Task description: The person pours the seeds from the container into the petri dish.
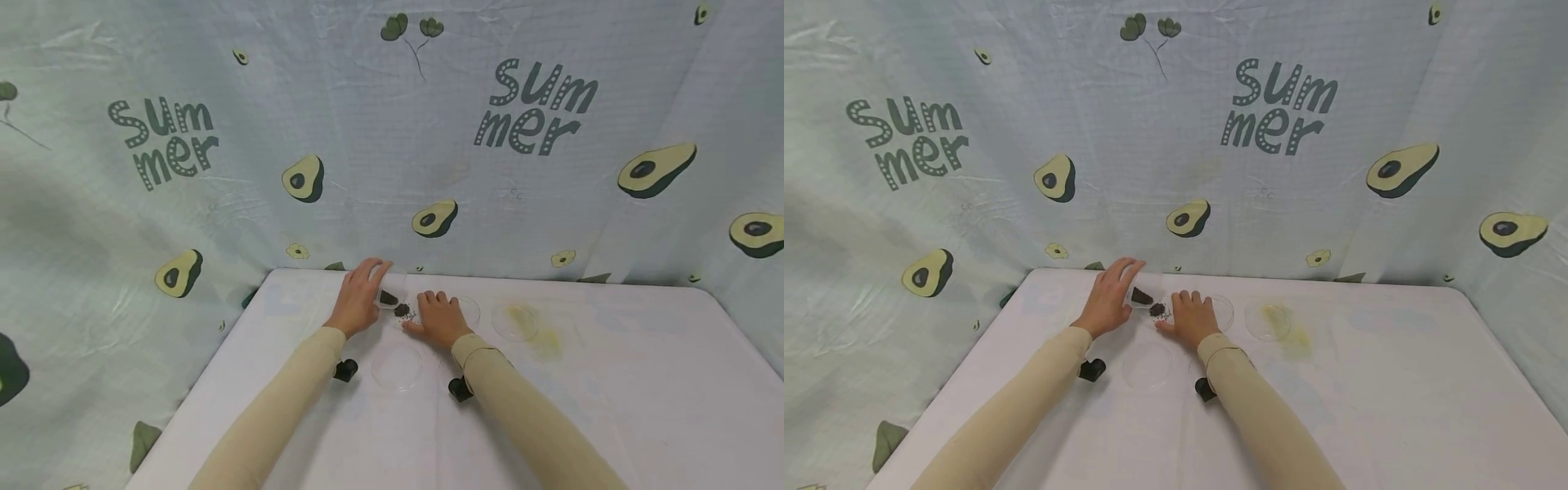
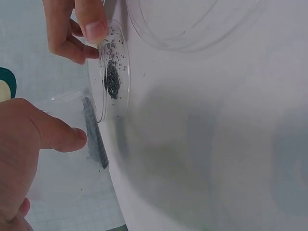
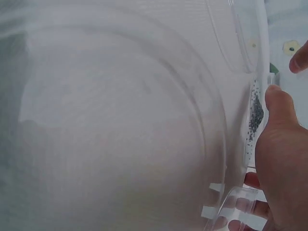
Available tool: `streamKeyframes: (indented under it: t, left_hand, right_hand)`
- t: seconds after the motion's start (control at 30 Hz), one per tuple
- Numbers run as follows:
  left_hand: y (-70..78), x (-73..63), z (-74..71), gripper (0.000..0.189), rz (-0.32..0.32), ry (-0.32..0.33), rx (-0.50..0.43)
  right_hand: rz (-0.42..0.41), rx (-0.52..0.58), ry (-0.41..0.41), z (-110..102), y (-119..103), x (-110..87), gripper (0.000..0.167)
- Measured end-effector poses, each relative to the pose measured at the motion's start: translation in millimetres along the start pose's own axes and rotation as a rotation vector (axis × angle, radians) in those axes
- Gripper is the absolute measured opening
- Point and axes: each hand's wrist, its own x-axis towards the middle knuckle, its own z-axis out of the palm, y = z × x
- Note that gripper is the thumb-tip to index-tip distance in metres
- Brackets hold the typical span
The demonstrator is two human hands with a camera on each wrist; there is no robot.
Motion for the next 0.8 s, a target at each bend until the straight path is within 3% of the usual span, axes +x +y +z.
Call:
streamKeyframes:
  t: [0.37,0.53,0.8]
  left_hand:
    - [-7.3,-8.4,-5.6,0.100,-0.033,0.001,0.037]
    - [-11.1,-12.0,-7.0,0.101,-0.056,0.013,0.037]
    - [-15.5,-17.1,-12.1,0.097,-0.111,-0.025,-0.013]
  right_hand:
    - [-0.039,-0.106,0.089,3.3,1.1,1.8,0.078]
    - [-0.049,-0.090,0.136,4.3,1.0,0.5,0.077]
    - [-0.069,-0.053,0.127,-1.7,0.3,-5.3,0.073]
